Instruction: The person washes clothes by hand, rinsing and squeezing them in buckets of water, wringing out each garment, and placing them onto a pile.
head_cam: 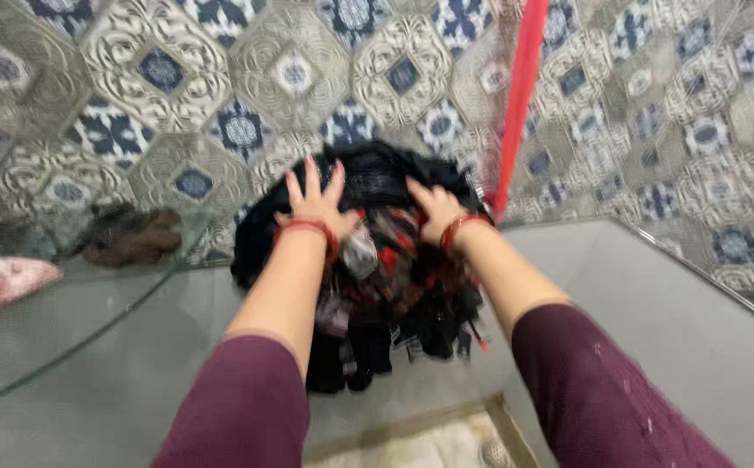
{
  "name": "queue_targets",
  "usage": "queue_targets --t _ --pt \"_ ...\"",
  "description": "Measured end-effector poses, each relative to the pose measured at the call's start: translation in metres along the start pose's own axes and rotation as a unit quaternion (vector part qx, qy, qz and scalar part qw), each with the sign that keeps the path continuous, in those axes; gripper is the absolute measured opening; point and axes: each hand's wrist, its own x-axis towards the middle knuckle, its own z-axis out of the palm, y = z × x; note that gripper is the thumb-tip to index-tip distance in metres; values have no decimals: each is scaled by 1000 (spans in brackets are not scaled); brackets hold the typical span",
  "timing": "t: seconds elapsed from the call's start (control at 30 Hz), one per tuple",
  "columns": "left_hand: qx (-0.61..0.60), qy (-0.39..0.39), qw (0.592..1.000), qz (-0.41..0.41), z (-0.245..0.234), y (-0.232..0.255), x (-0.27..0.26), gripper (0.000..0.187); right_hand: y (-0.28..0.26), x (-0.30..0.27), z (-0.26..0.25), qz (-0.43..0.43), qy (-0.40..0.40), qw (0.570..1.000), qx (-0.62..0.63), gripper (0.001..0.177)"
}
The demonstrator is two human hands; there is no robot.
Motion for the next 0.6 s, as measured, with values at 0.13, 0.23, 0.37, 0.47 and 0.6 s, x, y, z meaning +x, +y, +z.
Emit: queue_targets --t 0.13,0.23,0.37,0.47,0.6 --pt "158 -50 981 -103 -32 32 -11 103 9 -74 -20 -146 90 979 109 103" --pt "118 229 955 147 27 46 -66 82 33 -184 -11 -129 71 979 142 83" --pt "81 96 939 319 163 68 -160 58 106 -348 46 67 -160 976 130 59" --pt "95 -79 938 323 262 98 -231 60 172 -458 94 190 -191 946 181 37" --pt "89 -296 891 332 359 135 -324 63 225 -611 175 317 -228 896 210 32"
